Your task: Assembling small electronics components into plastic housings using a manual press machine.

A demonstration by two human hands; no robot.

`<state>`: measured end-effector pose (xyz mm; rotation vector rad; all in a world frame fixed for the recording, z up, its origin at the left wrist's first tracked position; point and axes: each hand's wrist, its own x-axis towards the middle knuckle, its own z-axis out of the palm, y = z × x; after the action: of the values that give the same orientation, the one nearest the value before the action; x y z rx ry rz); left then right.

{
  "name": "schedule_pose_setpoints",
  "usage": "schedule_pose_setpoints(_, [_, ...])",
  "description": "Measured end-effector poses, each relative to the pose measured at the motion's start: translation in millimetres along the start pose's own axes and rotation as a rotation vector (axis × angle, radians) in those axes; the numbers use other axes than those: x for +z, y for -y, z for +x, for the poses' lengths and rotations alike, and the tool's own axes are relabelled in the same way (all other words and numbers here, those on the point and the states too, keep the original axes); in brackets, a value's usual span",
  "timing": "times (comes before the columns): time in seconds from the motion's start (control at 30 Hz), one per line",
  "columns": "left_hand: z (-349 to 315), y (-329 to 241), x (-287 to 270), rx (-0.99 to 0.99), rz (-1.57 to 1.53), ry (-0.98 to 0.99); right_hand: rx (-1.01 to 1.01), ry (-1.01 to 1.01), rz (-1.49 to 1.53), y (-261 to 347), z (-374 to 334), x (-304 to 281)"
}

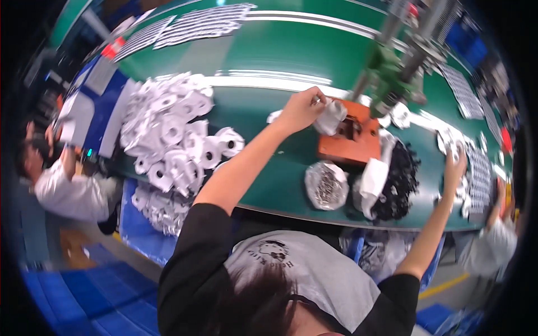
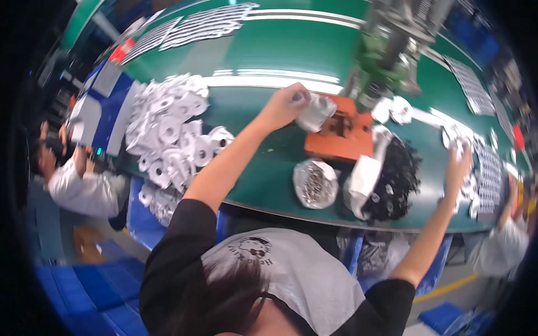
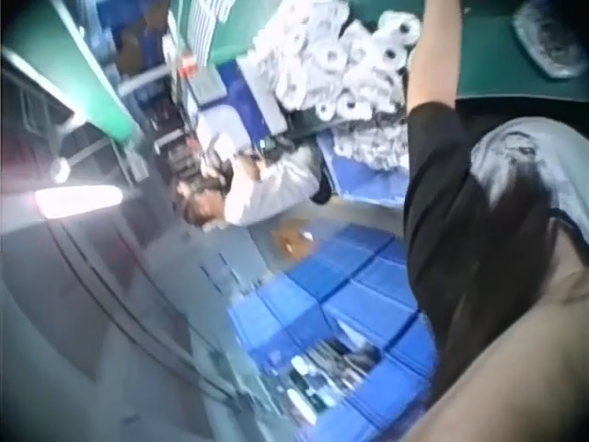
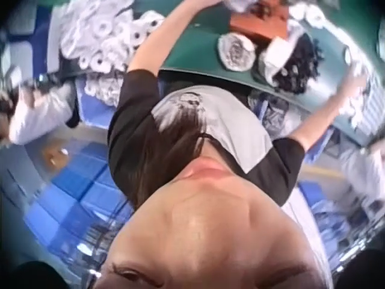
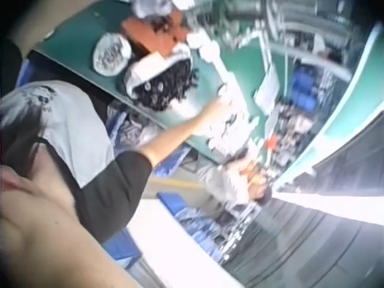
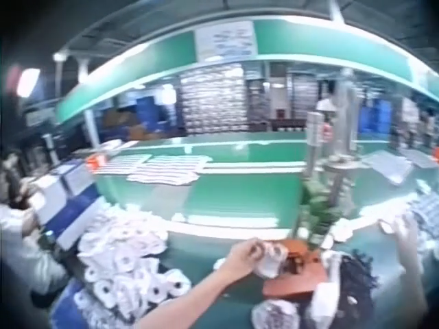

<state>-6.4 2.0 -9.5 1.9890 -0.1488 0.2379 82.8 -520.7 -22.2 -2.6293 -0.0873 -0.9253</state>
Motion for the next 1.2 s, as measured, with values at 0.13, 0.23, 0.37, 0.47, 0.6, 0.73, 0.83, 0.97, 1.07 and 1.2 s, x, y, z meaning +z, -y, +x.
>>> schedule_pose_setpoints(0.13, [24.3,36.4,-9.4,-0.1,0.084,-0.337,0.566,0.323,-0.656,-61.4,-95.2,-9.8])
schedule_pose_setpoints(0.23, [41.0,67.5,-13.8,-0.088,0.342,-0.369,0.606,0.275,-0.65,-79.2,-135.5,1.5])
schedule_pose_setpoints(0.37, [7.4,56.0,-77.6,-0.113,0.454,0.122,0.622,0.216,-0.513,-69.7,-133.9,-4.8])
schedule_pose_setpoints(0.47, [-53.7,6.8,-110.5,-0.323,0.986,0.448,0.608,0.136,-0.484,-84.4,-136.6,-8.2])
schedule_pose_setpoints(0.6, [-108.5,45.5,-122.0,-0.452,1.206,0.478,0.452,-0.049,-0.32,-57.2,-133.1,-16.7])
schedule_pose_setpoints(0.73, [-106.1,51.9,-128.6,-0.431,1.04,0.297,0.256,-0.147,-0.35,-11.5,-126.7,-44.0])
schedule_pose_setpoints(0.83, [-91.9,18.8,-113.5,-0.228,0.579,-0.054,0.207,-0.197,0.028,61.4,-116.1,-60.5])
schedule_pose_setpoints(0.97, [-84.5,-27.2,-53.2,-0.428,-0.782,0.141,0.122,0.016,0.76,207.7,-135.0,-50.2])
schedule_pose_setpoints(1.07, [-96.4,-58.8,2.4,-0.465,-1.099,0.172,-0.181,0.317,0.831,295.4,-151.8,-42.8])
schedule_pose_setpoints(1.2, [-108.4,-79.0,26.9,-0.256,-1.103,0.211,-0.456,0.172,0.861,332.8,-141.4,-31.2])
